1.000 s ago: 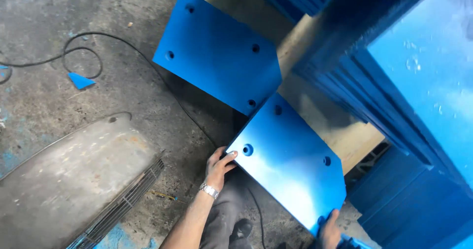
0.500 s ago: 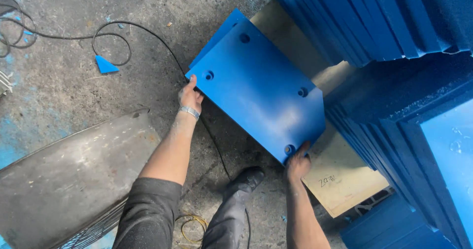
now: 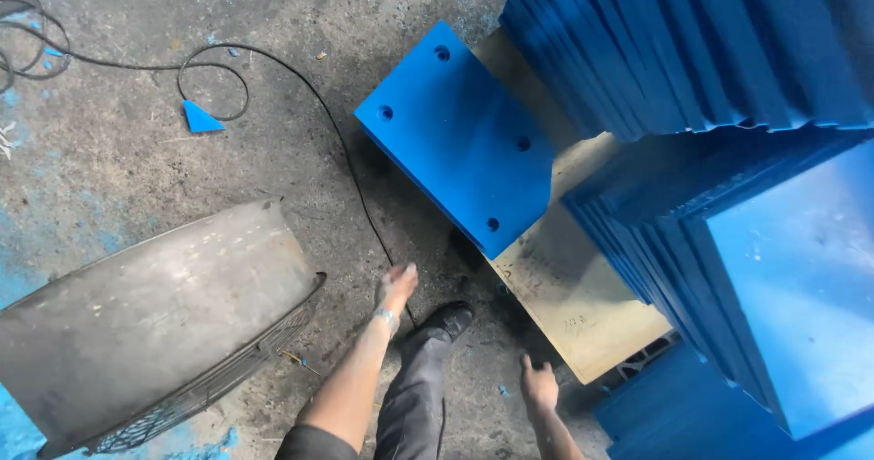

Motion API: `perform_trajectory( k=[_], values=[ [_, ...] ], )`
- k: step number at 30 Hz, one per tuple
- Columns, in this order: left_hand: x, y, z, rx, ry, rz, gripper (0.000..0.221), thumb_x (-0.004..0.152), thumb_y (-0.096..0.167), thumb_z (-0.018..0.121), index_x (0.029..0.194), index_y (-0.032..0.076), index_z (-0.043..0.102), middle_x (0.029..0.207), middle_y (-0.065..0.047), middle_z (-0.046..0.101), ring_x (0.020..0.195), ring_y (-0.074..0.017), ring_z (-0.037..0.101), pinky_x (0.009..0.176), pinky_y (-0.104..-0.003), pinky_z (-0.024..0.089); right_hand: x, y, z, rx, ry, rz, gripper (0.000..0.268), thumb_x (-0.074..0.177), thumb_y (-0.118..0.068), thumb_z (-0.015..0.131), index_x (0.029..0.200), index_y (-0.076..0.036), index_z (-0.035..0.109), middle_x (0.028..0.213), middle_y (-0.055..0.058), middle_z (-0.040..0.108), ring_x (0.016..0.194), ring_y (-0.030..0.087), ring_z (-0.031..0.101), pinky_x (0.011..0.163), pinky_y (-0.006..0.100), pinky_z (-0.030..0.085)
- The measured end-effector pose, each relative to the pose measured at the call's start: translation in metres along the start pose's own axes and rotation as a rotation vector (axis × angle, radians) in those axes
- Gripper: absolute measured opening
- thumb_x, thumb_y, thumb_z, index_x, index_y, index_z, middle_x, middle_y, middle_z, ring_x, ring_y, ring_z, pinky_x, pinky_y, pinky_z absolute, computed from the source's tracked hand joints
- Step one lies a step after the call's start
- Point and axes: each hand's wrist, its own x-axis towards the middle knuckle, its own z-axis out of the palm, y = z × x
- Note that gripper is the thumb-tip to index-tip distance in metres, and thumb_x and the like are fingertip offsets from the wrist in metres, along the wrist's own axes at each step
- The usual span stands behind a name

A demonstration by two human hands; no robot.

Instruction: The worker moves blue plastic blocks from a stack to a workbench, aligns them using a metal guide, and then restacks them.

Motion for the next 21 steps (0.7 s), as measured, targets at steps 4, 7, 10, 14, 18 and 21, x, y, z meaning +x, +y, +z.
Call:
perform_trajectory(
  k=[4,7,10,14,18,21],
  values=[
    [-0.084,-0.122,-0.099,0.116,-0.036,-0.081,0.030,0.085,0.025,0.081,0.105,0.003,0.075,0.080,-0.009,0.075,0.061,-0.0157,0.066,0.050,-0.026,0.046,-0.073,0.117,-0.043,0.248,-0.155,0.149,0.046,0.093,-0.037,0.067,0.098,0.007,0.077,0.078,0.017,0.073,0.071,0.027,0.067,0.068,0.037,0.054],
    [-0.166,-0.133,-0.160,0.221,0.056,-0.112,0.024,0.085,0.019,0.076,0.099,0.000,0.081,0.073,-0.011,0.076,0.057,-0.0191,0.065,0.049,-0.029,0.046,-0.058,0.199,-0.050,0.242,-0.197,0.198,0.045,0.090,-0.032,0.076,0.094,0.012,0.080,0.076,0.021,0.075,0.069,0.030,0.071,0.067,0.039,0.057],
    [-0.227,-0.151,-0.229,0.165,0.055,-0.076,0.021,0.087,0.011,0.075,0.100,-0.004,0.080,0.078,-0.015,0.078,0.062,-0.0223,0.068,0.054,-0.031,0.052,-0.073,0.231,-0.065,0.159,-0.242,0.149,0.047,0.086,-0.033,0.082,0.101,0.011,0.084,0.087,0.021,0.082,0.082,0.030,0.076,0.079,0.038,0.058],
    [-0.254,-0.173,-0.295,-0.133,0.055,0.009,0.048,0.086,0.016,0.079,0.126,-0.002,0.060,0.093,-0.018,0.072,0.068,-0.0232,0.068,0.057,-0.032,0.053,-0.187,0.146,-0.110,0.170,-0.193,-0.145,0.041,0.099,-0.033,0.067,0.102,0.007,0.075,0.077,0.019,0.074,0.059,0.026,0.063,0.052,0.035,0.050],
    [-0.295,-0.187,-0.364,-0.209,0.077,0.147,0.023,0.088,0.015,0.078,0.101,-0.004,0.074,0.084,-0.015,0.075,0.062,-0.0209,0.067,0.052,-0.030,0.050,-0.191,0.103,-0.070,0.423,-0.320,-0.243,0.032,0.100,-0.028,0.068,0.102,0.005,0.066,0.078,0.020,0.068,0.055,0.028,0.059,0.045,0.036,0.042],
    [-0.333,-0.213,-0.412,-0.384,0.168,0.233,0.029,0.088,0.009,0.077,0.114,-0.003,0.075,0.087,-0.014,0.076,0.067,-0.0192,0.069,0.058,-0.028,0.055,-0.253,0.064,-0.042,0.255,-0.325,-0.467,0.040,0.101,-0.031,0.063,0.112,0.008,0.068,0.084,0.023,0.072,0.065,0.031,0.065,0.056,0.039,0.052]
  ],
)
